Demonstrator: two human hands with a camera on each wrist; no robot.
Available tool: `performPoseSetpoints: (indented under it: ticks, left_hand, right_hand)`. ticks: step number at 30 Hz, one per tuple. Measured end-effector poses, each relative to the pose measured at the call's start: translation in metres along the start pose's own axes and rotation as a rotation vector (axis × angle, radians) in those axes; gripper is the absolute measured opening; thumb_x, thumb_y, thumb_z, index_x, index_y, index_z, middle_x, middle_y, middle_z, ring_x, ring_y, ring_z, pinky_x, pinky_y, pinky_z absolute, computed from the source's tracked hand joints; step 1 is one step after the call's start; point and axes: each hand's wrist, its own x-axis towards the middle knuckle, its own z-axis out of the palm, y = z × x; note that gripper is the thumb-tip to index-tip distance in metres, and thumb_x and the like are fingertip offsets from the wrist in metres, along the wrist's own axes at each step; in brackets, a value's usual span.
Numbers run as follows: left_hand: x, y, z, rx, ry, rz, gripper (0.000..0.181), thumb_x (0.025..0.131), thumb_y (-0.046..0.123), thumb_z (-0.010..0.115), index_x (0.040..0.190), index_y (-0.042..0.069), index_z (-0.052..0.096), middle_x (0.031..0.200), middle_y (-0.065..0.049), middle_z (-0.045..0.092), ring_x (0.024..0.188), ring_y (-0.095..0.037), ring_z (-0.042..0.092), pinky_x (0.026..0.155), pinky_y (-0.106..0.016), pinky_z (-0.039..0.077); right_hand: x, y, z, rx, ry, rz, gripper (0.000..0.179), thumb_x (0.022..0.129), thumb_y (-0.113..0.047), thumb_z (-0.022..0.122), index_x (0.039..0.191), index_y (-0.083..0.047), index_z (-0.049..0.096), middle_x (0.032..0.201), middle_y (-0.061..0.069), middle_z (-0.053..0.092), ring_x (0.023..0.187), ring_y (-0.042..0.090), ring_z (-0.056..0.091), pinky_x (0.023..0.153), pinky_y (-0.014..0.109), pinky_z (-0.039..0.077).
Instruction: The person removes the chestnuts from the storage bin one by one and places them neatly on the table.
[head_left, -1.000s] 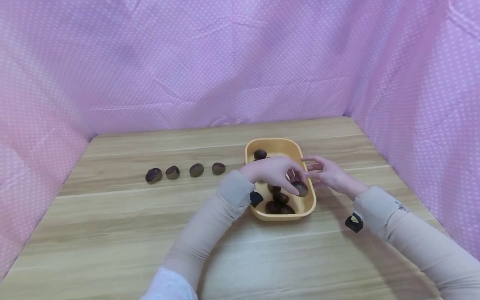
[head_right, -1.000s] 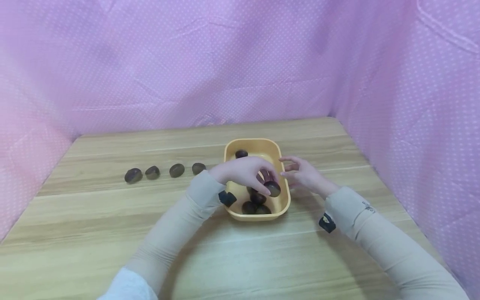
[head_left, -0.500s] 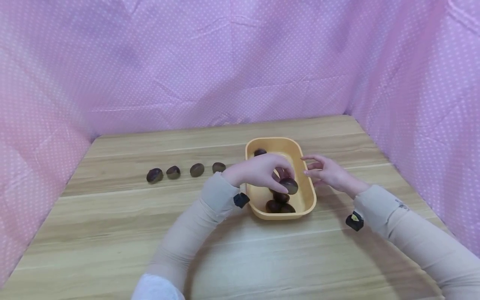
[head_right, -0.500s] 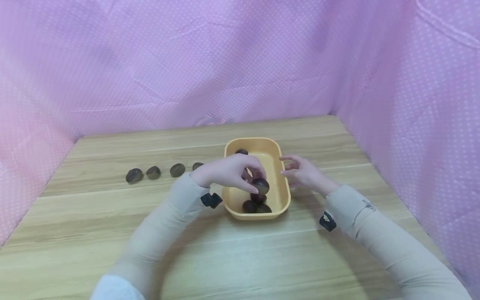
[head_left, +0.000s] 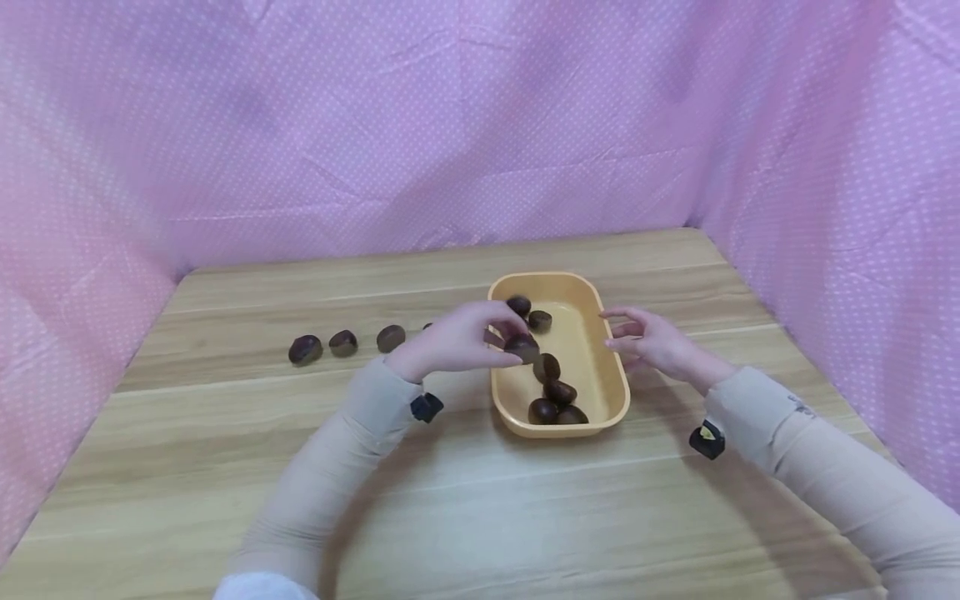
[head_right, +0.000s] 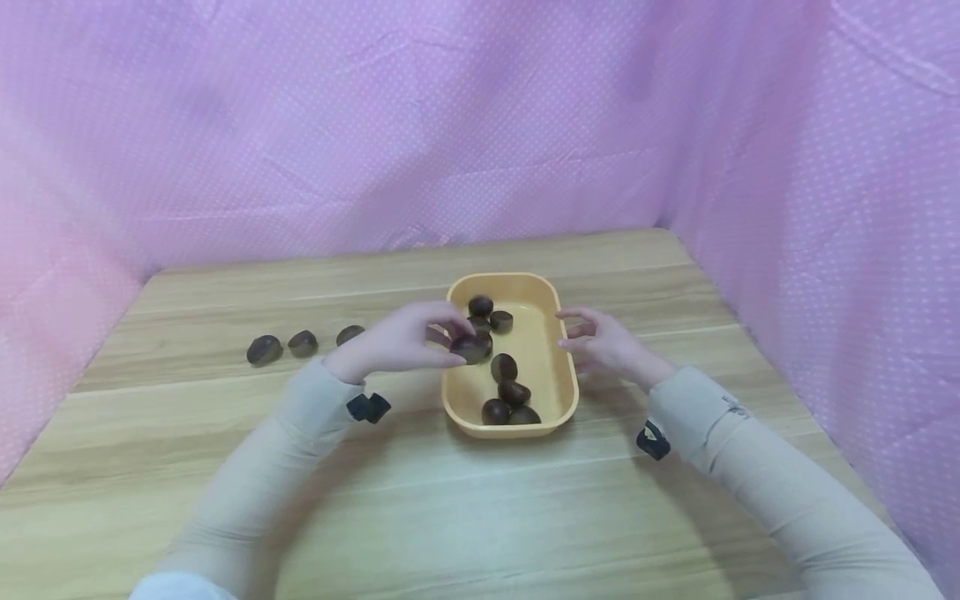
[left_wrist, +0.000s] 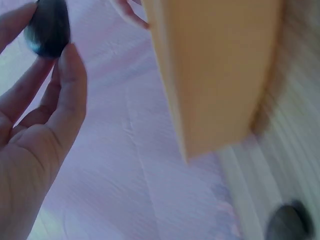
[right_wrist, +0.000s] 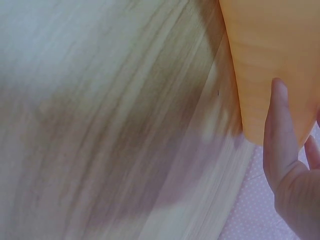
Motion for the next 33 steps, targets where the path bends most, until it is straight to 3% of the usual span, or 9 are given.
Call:
performPoseSetpoints:
  ticks: [4, 11, 17, 26, 33]
  left_hand:
    - [-0.014, -0.016, -0.005, -0.002, 0.070, -0.072, 0.031, 0.079, 0.010, 0.074, 0.108, 0.001, 0.064, 0.102, -0.008, 0.066, 0.096, -0.018, 0.061, 0.086, -0.027, 0.053]
    - [-0.036, -0.045, -0.013, 0.065, 0.096, -0.178, 0.029, 0.078, 0.013, 0.075, 0.103, 0.003, 0.066, 0.096, -0.007, 0.068, 0.089, -0.017, 0.062, 0.082, -0.032, 0.053]
    - [-0.052, -0.061, -0.015, 0.095, 0.122, -0.262, 0.026, 0.077, 0.015, 0.077, 0.099, 0.005, 0.067, 0.092, -0.006, 0.066, 0.086, -0.018, 0.060, 0.079, -0.033, 0.051]
    - [-0.067, -0.068, -0.015, 0.126, 0.066, -0.356, 0.028, 0.078, 0.012, 0.075, 0.102, 0.001, 0.066, 0.095, -0.008, 0.067, 0.090, -0.019, 0.062, 0.082, -0.034, 0.053]
    - [-0.071, -0.071, -0.013, 0.149, 0.028, -0.369, 0.029, 0.077, 0.011, 0.076, 0.102, 0.002, 0.065, 0.094, -0.006, 0.067, 0.087, -0.018, 0.061, 0.080, -0.033, 0.053]
  right_hand:
    - [0.000, 0.001, 0.000, -0.007, 0.000, -0.001, 0.061, 0.092, -0.008, 0.057, 0.146, -0.004, 0.028, 0.133, 0.036, 0.042, 0.106, 0.032, 0.058, 0.079, 0.044, 0.056]
    - [-0.001, -0.001, -0.001, -0.020, 0.004, -0.003, 0.061, 0.092, -0.008, 0.058, 0.146, -0.005, 0.028, 0.132, 0.036, 0.044, 0.104, 0.030, 0.059, 0.078, 0.043, 0.057]
    - [-0.001, 0.001, 0.000, 0.004, -0.008, 0.004, 0.062, 0.092, -0.008, 0.058, 0.146, -0.005, 0.028, 0.133, 0.035, 0.043, 0.103, 0.029, 0.060, 0.078, 0.043, 0.057]
    - [-0.002, 0.001, 0.002, 0.036, -0.013, -0.014, 0.060, 0.093, -0.007, 0.056, 0.145, -0.002, 0.027, 0.130, 0.037, 0.043, 0.097, 0.023, 0.061, 0.078, 0.043, 0.057]
    - [-0.002, 0.001, 0.001, 0.038, -0.009, -0.018, 0.060, 0.093, -0.007, 0.057, 0.145, -0.001, 0.028, 0.130, 0.037, 0.043, 0.097, 0.022, 0.062, 0.078, 0.044, 0.057]
